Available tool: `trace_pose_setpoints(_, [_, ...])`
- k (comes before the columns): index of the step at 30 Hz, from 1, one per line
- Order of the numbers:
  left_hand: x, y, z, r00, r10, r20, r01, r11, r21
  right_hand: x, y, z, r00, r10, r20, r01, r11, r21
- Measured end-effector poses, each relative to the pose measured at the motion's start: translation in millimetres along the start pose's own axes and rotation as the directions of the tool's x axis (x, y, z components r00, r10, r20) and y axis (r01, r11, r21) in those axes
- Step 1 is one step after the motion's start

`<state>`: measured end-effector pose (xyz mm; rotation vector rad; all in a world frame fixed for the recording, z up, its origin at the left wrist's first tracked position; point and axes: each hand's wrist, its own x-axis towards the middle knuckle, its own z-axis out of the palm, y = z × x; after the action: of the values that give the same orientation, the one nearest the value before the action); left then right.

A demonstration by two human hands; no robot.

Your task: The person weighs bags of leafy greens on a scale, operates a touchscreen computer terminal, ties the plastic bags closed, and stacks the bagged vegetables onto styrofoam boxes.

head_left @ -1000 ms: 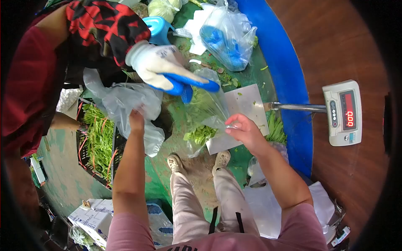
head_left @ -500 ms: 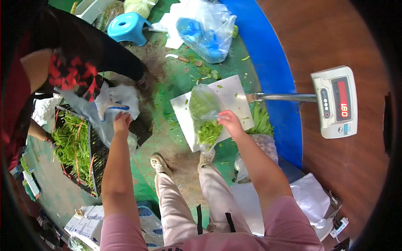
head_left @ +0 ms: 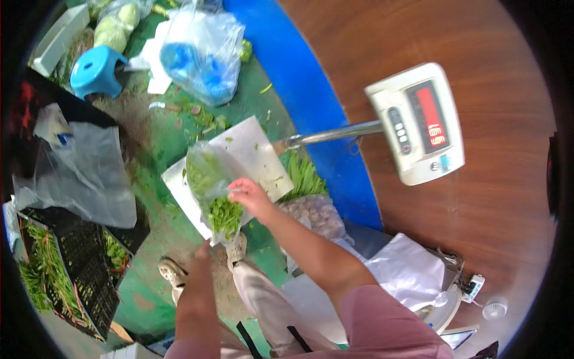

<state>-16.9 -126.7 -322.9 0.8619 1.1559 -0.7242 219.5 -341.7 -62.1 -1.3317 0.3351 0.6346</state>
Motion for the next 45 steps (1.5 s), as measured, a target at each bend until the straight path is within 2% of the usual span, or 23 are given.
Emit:
trace_pose_setpoints(2, [-43.0,13.8,67.7,0.992,-0.105,0.074,0.115,0.984,-0.139,-2.3,0.2,-5.5,1.000,-0.010,0.008,0.010,0.999,0.045])
trace_pose_setpoints(3, [-41.6,12.8,87.6,0.974,-0.221,-0.040,0.205,0.947,-0.247,-2.3,0.8,-8.6,1.000,-0.016,0.009,0.015,0.997,0.078])
trace_pose_setpoints(5, [-44.5,16.9,104.0,0.960,-0.278,-0.040,0.256,0.924,-0.282,-3.9,-1.9,-14.2,0.999,-0.036,-0.010,0.036,0.999,0.031])
trace_pose_setpoints(7, [-28.5,8.7,97.8,0.984,-0.174,-0.033,0.150,0.917,-0.370,-1.8,-0.8,-22.2,0.999,-0.024,-0.029,0.023,1.000,-0.015])
trace_pose_setpoints(10, [-34.4,9.8,75.4,0.969,-0.233,-0.077,0.216,0.959,-0.182,-6.5,-7.5,-19.5,0.996,-0.030,-0.082,0.035,0.997,0.064])
trace_pose_setpoints(11, [-38.1,9.5,69.3,0.951,-0.267,-0.156,0.241,0.956,-0.167,-8.2,-10.9,-15.3,0.998,-0.007,-0.056,0.009,1.000,0.027])
trace_pose_setpoints(12, [-86.3,42.1,97.6,0.927,-0.298,-0.228,0.267,0.951,-0.158,-12.5,-13.5,-11.8,0.999,0.012,-0.031,-0.013,1.000,-0.017])
trace_pose_setpoints(14, [-95.6,59.1,120.2,0.887,-0.338,-0.315,0.314,0.941,-0.124,-12.8,-12.2,-9.0,0.999,0.026,0.030,-0.024,0.998,-0.057])
trace_pose_setpoints(17, [-33.7,13.4,107.3,0.821,-0.410,-0.396,0.426,0.903,-0.053,-6.6,-14.3,-10.9,1.000,-0.001,0.030,0.002,1.000,-0.027])
trace_pose_setpoints(18, [-18.1,1.7,111.9,0.806,-0.372,-0.461,0.381,0.921,-0.078,-5.7,-14.9,-13.3,1.000,-0.017,0.007,0.017,1.000,-0.012])
trace_pose_setpoints(20, [27.0,-43.7,84.3,0.961,-0.170,-0.219,0.077,0.923,-0.377,-0.5,-6.6,-27.4,0.999,-0.032,-0.022,0.031,0.998,-0.057])
trace_pose_setpoints(21, [38.1,-56.5,72.4,0.990,-0.016,-0.138,-0.061,0.842,-0.537,0.1,-5.0,-30.4,0.999,-0.042,-0.026,0.040,0.996,-0.077])
trace_pose_setpoints(22, [-1.6,-10.3,99.1,0.961,-0.082,-0.263,-0.110,0.760,-0.641,0.6,-8.1,-29.1,0.994,-0.081,-0.073,0.078,0.996,-0.039])
trace_pose_setpoints(25, [-88.9,53.6,100.9,0.960,0.273,-0.058,-0.234,0.675,-0.699,0.3,-15.2,-46.9,0.973,-0.179,-0.147,0.164,0.981,-0.108])
trace_pose_setpoints(29, [-202.6,135.8,114.4,0.877,0.474,0.087,-0.388,0.801,-0.455,-4.1,-35.0,-71.8,0.915,-0.301,-0.268,0.242,0.942,-0.230])
trace_pose_setpoints(33, [-232.4,167.5,130.1,0.847,0.494,0.195,-0.456,0.865,-0.210,-1.2,-17.0,-99.0,0.877,-0.377,-0.298,0.216,0.863,-0.456])
trace_pose_setpoints(34, [-220.7,164.9,125.9,0.853,0.492,0.174,-0.467,0.868,-0.165,-0.5,-10.0,-101.7,0.875,-0.359,-0.326,0.051,0.737,-0.674])
trace_pose_setpoints(36, [-157.4,136.2,83.9,0.926,0.378,0.003,-0.378,0.925,0.039,-1.4,7.6,-105.9,0.853,-0.341,-0.396,-0.297,0.309,-0.904])
trace_pose_setpoints(39, [-142.5,139.7,60.4,0.970,0.186,-0.157,-0.151,0.966,0.209,7.2,59.5,-128.7,0.821,-0.094,-0.563,-0.402,0.605,-0.687])
trace_pose_setpoints(40, [-144.7,141.5,55.3,0.975,0.108,-0.196,-0.059,0.968,0.244,10.3,72.1,-129.0,0.840,-0.088,-0.536,-0.345,0.676,-0.652])
trace_pose_setpoints(42, [-130.0,127.2,23.8,0.958,0.230,-0.171,-0.222,0.973,0.066,16.8,89.8,-126.2,0.874,-0.085,-0.478,-0.226,0.800,-0.556])
trace_pose_setpoints(44, [-136.8,126.3,2.1,0.959,0.256,-0.118,-0.259,0.966,-0.006,20.9,97.5,-116.8,0.844,0.027,-0.536,-0.064,0.997,-0.051])
trace_pose_setpoints(45, [-139.3,129.6,0.6,0.962,0.257,-0.093,-0.260,0.965,-0.021,22.8,97.6,-111.4,0.838,0.088,-0.538,0.036,0.976,0.215])
